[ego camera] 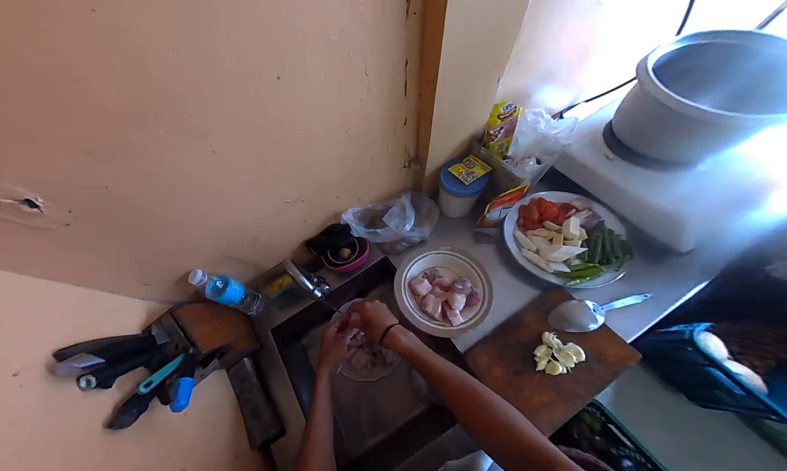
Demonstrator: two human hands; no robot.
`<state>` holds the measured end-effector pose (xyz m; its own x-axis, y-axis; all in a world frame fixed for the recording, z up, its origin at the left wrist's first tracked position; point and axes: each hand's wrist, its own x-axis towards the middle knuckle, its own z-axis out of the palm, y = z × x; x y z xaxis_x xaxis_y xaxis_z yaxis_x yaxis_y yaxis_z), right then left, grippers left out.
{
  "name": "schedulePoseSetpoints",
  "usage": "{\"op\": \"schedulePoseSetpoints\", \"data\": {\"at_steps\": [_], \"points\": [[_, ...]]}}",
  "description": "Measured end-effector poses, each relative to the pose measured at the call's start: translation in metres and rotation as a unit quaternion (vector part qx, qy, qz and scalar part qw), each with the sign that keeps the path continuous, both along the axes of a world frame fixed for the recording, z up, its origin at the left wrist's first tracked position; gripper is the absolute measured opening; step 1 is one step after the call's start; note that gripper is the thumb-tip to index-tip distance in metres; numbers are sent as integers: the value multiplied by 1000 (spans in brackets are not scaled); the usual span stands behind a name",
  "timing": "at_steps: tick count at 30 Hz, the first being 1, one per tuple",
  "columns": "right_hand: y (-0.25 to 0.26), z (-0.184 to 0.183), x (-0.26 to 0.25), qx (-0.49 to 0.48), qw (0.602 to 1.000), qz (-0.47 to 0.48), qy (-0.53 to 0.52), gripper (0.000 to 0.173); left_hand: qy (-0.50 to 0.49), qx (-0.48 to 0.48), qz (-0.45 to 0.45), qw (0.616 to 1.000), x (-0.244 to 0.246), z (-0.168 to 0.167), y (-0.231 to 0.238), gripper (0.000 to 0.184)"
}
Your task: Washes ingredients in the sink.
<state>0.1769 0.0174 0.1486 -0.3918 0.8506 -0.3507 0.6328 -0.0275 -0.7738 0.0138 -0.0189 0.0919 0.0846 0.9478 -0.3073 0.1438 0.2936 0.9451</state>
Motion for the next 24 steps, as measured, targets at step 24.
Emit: {"op": "schedulePoseSetpoints", "data": {"at_steps": [24], "points": [[-109, 28, 65, 220, 945, -200, -138, 20, 466, 33, -130, 874, 21, -118, -73, 43]]}}
